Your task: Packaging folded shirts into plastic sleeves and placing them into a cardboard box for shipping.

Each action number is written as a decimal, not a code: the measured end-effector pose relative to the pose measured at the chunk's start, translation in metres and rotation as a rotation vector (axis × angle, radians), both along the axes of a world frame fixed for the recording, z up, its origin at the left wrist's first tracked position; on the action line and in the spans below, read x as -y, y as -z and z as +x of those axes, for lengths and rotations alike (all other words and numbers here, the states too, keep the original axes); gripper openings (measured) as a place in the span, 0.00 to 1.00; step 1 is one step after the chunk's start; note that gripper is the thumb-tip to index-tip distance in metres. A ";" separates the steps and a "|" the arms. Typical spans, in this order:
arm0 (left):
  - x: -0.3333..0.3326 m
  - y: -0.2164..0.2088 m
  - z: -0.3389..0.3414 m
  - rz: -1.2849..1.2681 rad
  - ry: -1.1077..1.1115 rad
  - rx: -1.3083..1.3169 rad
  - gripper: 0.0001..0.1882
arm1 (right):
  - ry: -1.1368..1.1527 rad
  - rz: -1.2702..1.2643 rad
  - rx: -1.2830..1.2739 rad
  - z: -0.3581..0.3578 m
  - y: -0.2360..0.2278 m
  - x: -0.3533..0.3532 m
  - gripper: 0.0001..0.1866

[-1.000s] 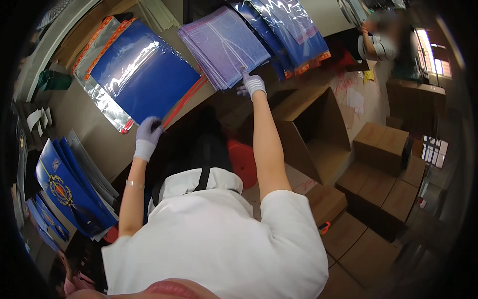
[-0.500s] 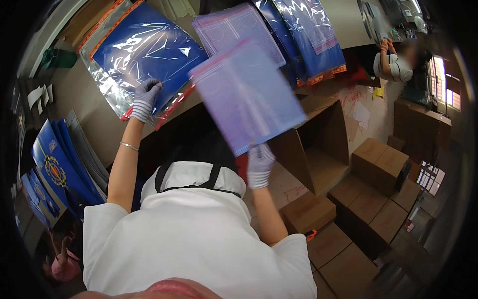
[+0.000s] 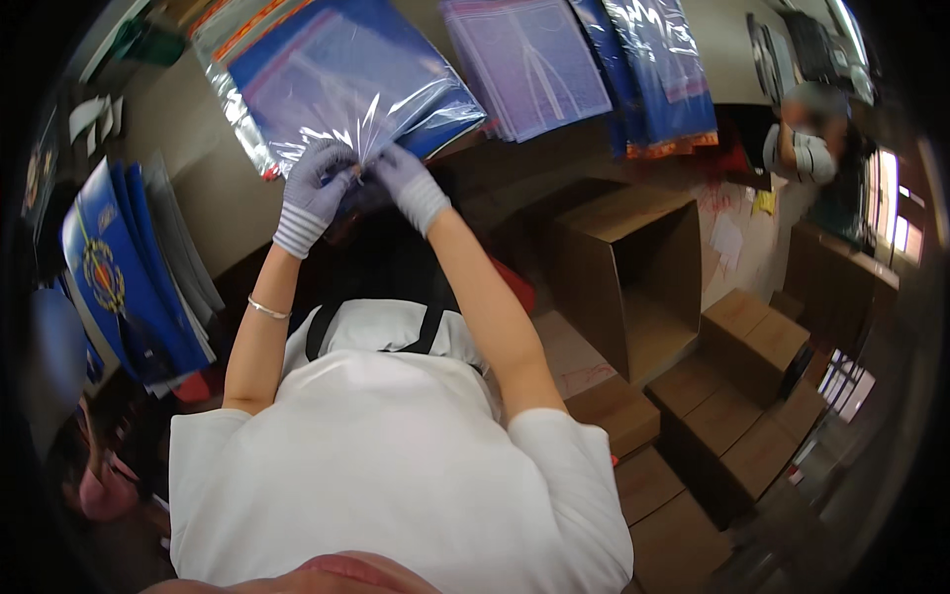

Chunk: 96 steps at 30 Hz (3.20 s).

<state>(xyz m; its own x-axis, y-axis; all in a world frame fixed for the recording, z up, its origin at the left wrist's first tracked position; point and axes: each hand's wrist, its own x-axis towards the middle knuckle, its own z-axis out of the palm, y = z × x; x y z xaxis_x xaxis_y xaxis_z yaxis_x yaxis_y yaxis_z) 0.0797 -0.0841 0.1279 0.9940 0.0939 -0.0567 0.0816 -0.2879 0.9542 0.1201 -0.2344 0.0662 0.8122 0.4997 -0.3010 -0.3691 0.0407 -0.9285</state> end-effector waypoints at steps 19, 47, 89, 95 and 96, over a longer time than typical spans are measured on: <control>-0.073 0.158 -0.155 -0.680 -0.509 -0.796 0.19 | -0.673 -0.731 0.991 -0.095 0.047 -0.080 0.13; -0.089 0.127 -0.105 -1.674 -0.500 -0.241 0.39 | -0.364 -0.283 0.037 -0.049 0.041 -0.033 0.10; -0.139 0.010 -0.117 0.610 -0.926 0.033 0.12 | -0.215 -2.223 0.821 0.307 -0.016 0.251 0.25; -0.225 -0.052 -0.166 1.219 -1.082 -0.369 0.22 | -0.196 -2.005 1.337 0.324 -0.008 0.225 0.10; -0.241 -0.040 -0.165 1.369 -1.070 -0.466 0.24 | -0.216 -2.059 1.321 0.319 -0.009 0.221 0.12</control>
